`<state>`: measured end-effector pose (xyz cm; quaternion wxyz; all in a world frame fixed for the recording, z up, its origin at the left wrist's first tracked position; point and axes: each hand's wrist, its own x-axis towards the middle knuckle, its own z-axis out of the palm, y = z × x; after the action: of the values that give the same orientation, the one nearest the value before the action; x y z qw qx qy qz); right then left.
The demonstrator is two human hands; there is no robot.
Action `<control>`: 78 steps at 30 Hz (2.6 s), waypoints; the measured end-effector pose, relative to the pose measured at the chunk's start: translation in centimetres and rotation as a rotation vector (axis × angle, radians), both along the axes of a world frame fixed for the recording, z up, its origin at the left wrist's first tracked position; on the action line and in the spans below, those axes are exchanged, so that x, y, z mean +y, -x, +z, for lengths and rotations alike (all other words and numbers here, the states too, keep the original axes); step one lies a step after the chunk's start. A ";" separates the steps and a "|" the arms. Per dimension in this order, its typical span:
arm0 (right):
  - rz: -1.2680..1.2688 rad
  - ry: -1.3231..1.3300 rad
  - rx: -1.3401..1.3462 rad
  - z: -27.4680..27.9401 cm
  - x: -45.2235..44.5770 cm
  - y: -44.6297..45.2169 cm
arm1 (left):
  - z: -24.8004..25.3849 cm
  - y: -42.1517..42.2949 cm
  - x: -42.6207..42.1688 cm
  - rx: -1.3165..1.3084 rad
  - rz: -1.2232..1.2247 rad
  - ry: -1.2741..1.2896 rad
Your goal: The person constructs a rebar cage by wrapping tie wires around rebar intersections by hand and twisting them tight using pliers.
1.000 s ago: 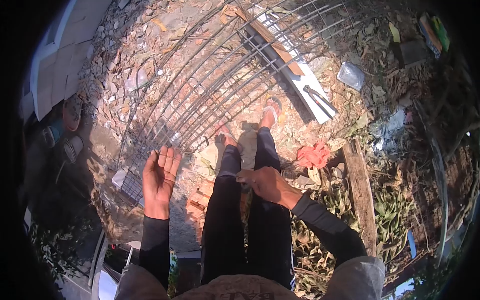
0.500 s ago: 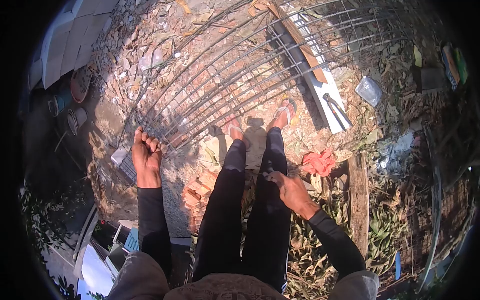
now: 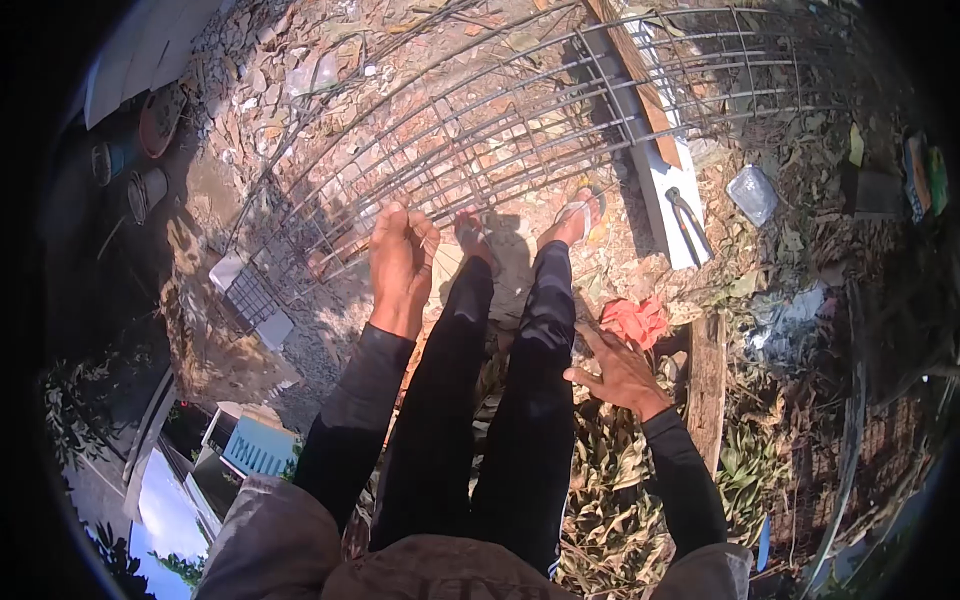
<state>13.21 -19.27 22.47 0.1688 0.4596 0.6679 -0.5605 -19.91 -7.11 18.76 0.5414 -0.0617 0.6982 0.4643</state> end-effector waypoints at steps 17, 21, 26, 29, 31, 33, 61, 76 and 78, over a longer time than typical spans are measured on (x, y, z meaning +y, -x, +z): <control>-0.649 -0.310 -0.223 -17.0 12.6 10.1 | -18.6 0.4 -9.3 0.043 -0.424 0.211; -0.398 -0.428 -0.275 -22.1 14.7 10.8 | -22.1 -0.2 -9.3 0.500 -0.621 -0.046; -0.222 -0.411 -0.237 -22.1 15.1 9.7 | -19.0 -3.2 -6.0 0.392 -0.487 0.335; -0.269 -0.405 -0.363 -22.1 15.0 9.8 | -20.3 -2.9 -6.1 0.570 -0.621 0.322; -0.330 -0.394 -0.304 -22.2 15.0 9.2 | -21.8 -2.8 -6.6 0.604 -0.674 0.382; -0.351 -0.381 -0.258 -21.9 15.1 8.7 | -22.6 -2.5 -6.8 0.546 -0.646 0.395; -0.542 -0.392 -0.194 -21.7 14.9 9.5 | -19.6 -2.3 -5.6 0.659 -0.720 0.260; -0.428 -0.535 -0.278 -17.5 14.8 4.2 | -23.4 -8.0 0.3 0.526 -1.306 -0.165; -0.304 -0.650 -0.193 -18.4 16.0 3.4 | -23.8 -8.4 -0.2 0.620 -1.257 -0.201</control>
<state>9.79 -3.23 4.09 -0.0088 0.6341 0.7160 -0.2920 -11.51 -7.29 -5.09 0.4862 0.5384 0.6773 0.1220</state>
